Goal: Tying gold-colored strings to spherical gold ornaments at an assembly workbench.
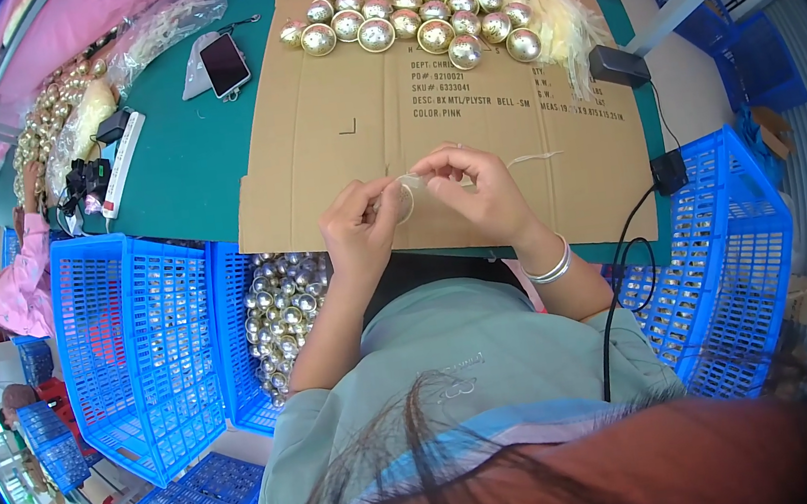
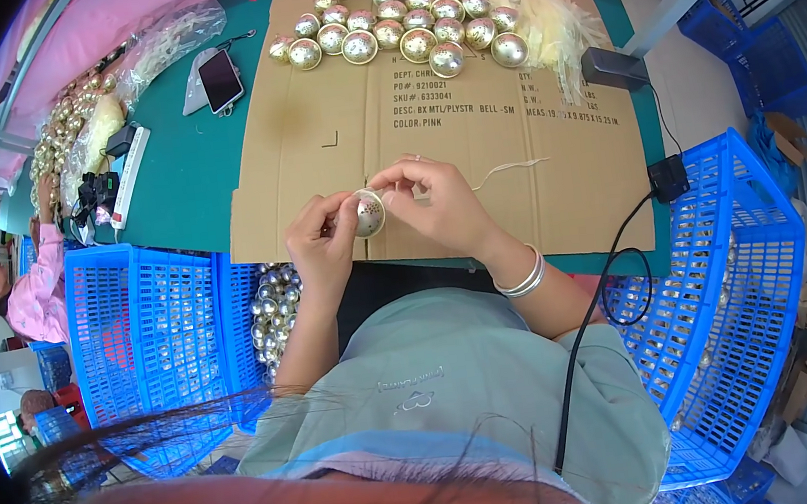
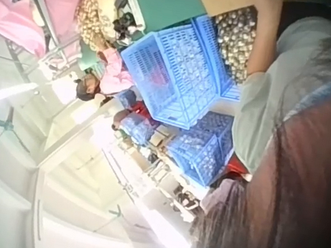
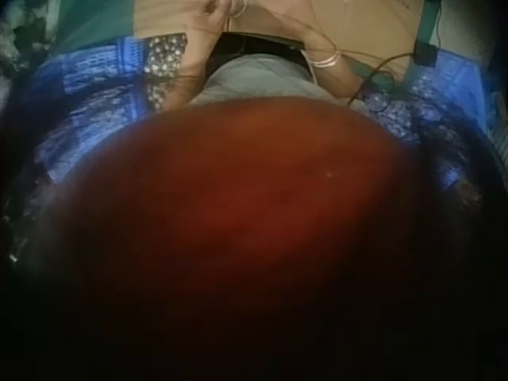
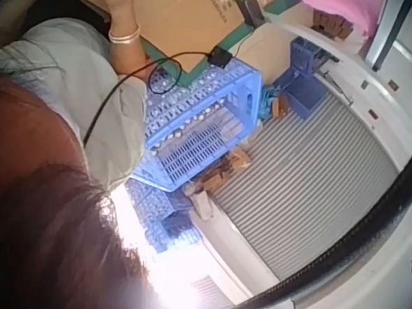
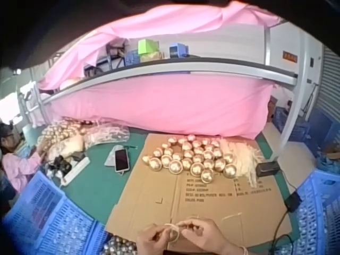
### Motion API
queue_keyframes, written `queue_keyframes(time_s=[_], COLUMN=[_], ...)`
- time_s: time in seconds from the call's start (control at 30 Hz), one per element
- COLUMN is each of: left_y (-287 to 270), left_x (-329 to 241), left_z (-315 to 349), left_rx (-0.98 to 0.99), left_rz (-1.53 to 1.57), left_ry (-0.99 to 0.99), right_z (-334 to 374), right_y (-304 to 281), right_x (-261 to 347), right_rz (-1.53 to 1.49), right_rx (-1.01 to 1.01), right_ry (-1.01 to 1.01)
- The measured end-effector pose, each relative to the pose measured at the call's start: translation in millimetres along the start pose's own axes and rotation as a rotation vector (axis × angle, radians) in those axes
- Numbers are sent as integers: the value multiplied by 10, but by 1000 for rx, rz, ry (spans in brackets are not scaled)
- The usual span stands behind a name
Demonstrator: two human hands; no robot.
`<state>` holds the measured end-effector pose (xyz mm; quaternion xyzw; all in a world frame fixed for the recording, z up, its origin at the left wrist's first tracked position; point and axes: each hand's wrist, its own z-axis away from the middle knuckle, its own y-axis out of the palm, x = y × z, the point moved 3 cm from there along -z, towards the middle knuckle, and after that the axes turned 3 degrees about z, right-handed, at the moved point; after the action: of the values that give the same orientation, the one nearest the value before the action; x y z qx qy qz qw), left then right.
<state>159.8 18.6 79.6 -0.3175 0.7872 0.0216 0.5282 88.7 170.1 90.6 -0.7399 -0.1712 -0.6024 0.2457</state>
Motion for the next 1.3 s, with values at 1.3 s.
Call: queue_keyframes(time_s=[1.3], left_y=[-1], left_x=[329], left_z=[77], left_rx=[117], left_rz=[563], left_ry=[-293], right_z=[76], right_y=[322], right_x=[36], right_rz=[1103], right_rx=[-153], right_ry=[-835])
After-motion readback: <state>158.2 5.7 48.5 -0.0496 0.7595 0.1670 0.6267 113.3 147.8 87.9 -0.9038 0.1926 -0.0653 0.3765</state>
